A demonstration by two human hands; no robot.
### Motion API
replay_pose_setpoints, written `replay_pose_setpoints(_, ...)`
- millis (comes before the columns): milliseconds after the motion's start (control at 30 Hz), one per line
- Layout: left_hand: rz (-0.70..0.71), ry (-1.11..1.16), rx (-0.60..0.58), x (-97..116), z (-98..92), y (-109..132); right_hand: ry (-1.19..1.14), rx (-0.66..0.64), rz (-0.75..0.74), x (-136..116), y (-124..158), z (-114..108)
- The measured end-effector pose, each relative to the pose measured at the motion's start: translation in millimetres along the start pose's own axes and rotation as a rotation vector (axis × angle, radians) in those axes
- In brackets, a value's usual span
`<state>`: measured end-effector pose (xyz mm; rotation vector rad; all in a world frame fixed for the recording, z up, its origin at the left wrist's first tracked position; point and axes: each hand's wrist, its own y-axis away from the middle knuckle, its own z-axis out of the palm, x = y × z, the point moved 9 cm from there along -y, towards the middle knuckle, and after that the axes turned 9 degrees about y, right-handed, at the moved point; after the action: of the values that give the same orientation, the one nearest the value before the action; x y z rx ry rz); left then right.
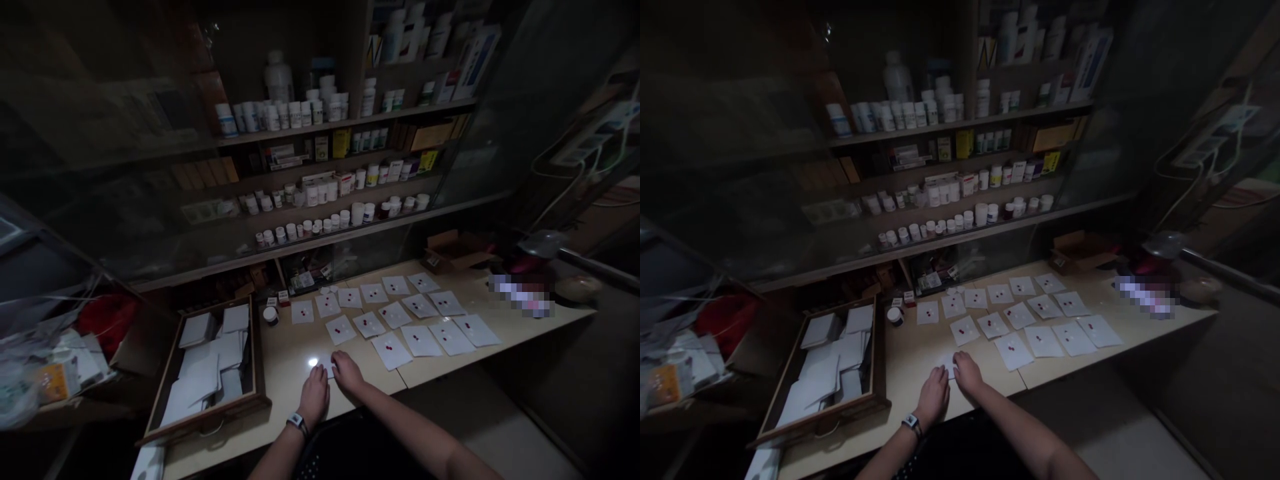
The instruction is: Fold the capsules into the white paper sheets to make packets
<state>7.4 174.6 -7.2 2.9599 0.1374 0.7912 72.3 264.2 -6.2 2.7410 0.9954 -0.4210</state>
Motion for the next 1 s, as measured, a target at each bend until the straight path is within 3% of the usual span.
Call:
replay_pose_setpoints(300,0.025,-0.045,-0.073,-1,3.0,0,0.172,-0.01,-0.433,-20,32,8)
replay_pose_setpoints(400,0.044,-0.036,-0.075,1,1.3,0,0.154,0.037,-0.469,-13,43,7)
replay_pose_setpoints(833,0.119,-0.123,-0.143,-2,2.6,-6,0.053,0.028,-0.601,-8,59,-8)
replay_pose_setpoints(1000,0.162,-0.222,-0.158,4,-3.8,-7,0.038,-0.048,-0.603,-13,60,-9)
